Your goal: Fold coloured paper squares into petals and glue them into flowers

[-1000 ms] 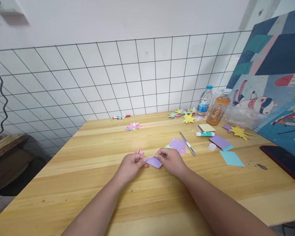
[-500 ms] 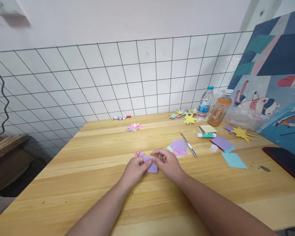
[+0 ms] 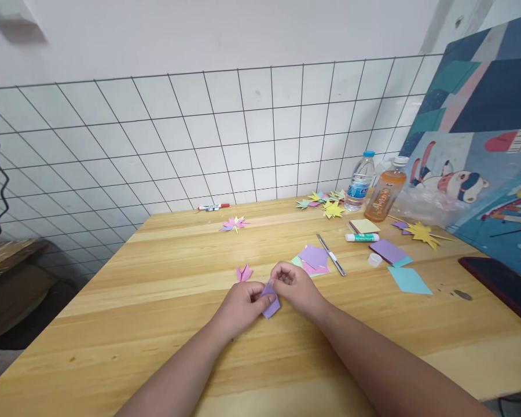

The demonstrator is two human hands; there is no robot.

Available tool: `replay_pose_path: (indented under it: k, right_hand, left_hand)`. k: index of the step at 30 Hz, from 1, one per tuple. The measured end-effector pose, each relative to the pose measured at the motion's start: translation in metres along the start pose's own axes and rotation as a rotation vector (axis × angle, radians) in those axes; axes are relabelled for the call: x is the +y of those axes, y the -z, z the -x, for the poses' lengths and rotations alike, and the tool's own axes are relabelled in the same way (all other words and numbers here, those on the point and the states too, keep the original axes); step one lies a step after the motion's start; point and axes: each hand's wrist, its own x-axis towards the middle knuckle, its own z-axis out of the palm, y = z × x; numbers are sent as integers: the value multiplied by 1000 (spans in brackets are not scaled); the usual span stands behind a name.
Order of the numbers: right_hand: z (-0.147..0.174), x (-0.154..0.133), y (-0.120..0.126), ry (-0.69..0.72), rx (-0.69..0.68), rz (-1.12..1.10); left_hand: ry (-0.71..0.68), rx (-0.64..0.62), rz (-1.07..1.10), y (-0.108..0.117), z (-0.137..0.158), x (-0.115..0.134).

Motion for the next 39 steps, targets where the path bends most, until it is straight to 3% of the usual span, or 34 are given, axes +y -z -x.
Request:
replay_pose_path:
  k: [10, 15, 19, 22, 25, 29, 34, 39]
  right_hand:
    - [-3, 4, 6, 38, 14, 26]
    - [2, 8, 7, 111, -12, 114]
    - [10, 1, 6, 305, -148, 348]
    - [11, -3, 6, 428, -163, 475]
    - [8, -2, 7, 423, -114, 506]
    - [2, 3, 9, 340, -33, 433]
    - [-1, 6, 10, 263, -25, 366]
    - [-1, 6, 8, 199, 33, 355]
  left_hand:
    - [-32, -70, 77, 1, 0, -5]
    - [100, 39, 422, 10, -4, -5]
    - [178, 113, 751, 13, -4, -3]
    - [201, 103, 864, 12, -3, -2]
    - [200, 91, 911, 11, -3, -2]
    - [171, 60, 849, 11, -3, -4]
    - [90, 52, 652, 9, -5, -3]
    - [-77, 58, 356, 7, -3, -2]
